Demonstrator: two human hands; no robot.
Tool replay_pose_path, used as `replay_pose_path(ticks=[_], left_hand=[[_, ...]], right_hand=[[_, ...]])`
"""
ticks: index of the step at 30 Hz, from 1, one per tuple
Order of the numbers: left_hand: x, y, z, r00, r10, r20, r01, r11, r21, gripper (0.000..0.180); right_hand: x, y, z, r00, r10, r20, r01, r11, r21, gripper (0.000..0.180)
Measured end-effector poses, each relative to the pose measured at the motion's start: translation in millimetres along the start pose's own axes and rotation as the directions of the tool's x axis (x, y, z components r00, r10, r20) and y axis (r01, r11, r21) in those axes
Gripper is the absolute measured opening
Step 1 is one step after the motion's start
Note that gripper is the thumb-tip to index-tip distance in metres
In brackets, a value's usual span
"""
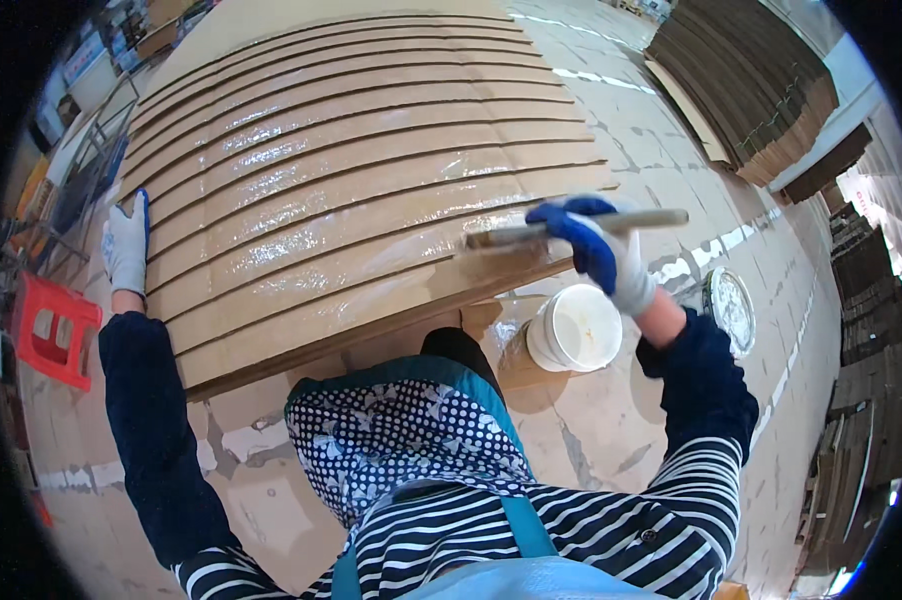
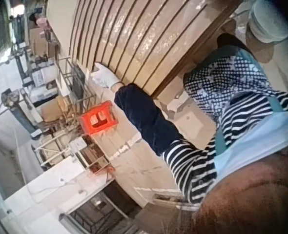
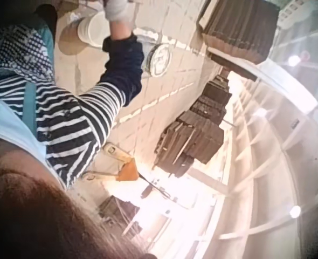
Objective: Apply adhesive to the surface of stacked corrugated cardboard sheets using a large brush.
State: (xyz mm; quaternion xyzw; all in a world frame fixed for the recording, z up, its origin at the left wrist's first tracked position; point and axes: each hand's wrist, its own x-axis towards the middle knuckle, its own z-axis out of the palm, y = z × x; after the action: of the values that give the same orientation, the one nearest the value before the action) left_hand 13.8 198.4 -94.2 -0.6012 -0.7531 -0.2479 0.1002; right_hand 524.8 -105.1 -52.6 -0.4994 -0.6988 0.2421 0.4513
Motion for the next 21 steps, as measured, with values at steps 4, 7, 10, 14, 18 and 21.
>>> replay_pose_path(ticks=[4, 7, 10, 14, 18, 21], left_hand=[[-8, 4, -8, 1.000, -0.017, -0.011, 0.017, 1.000, -0.001, 0.070], [-10, 6, -7, 0.999, -0.030, -0.017, 0.030, 0.999, -0.022, 0.069], [-7, 4, -3, 0.999, -0.018, -0.041, 0.016, 0.999, -0.044, 0.069], [-2, 1, 2, 0.998, 0.035, -0.049, -0.038, 0.997, -0.063, 0.070], [0, 2, 7, 0.998, 0.049, 0.041, -0.046, 0.996, -0.075, 0.073], [0, 0, 5, 0.999, 0.052, 0.015, -0.050, 0.994, -0.101, 0.072]], right_hand=[[19, -9, -11, 0.889, -0.444, 0.110, 0.428, 0.722, -0.544, 0.017], [111, -13, -2, 0.894, -0.436, -0.102, 0.380, 0.860, -0.341, 0.015], [221, 0, 31, 0.890, 0.122, -0.439, -0.122, 0.992, 0.029, 0.022], [281, 37, 57, 0.924, 0.076, -0.376, -0.187, 0.945, -0.269, 0.027], [202, 39, 63, 0.932, -0.342, 0.122, 0.349, 0.750, -0.562, 0.016], [108, 4, 69, 0.980, -0.088, 0.176, 0.109, 0.988, -0.111, 0.010]])
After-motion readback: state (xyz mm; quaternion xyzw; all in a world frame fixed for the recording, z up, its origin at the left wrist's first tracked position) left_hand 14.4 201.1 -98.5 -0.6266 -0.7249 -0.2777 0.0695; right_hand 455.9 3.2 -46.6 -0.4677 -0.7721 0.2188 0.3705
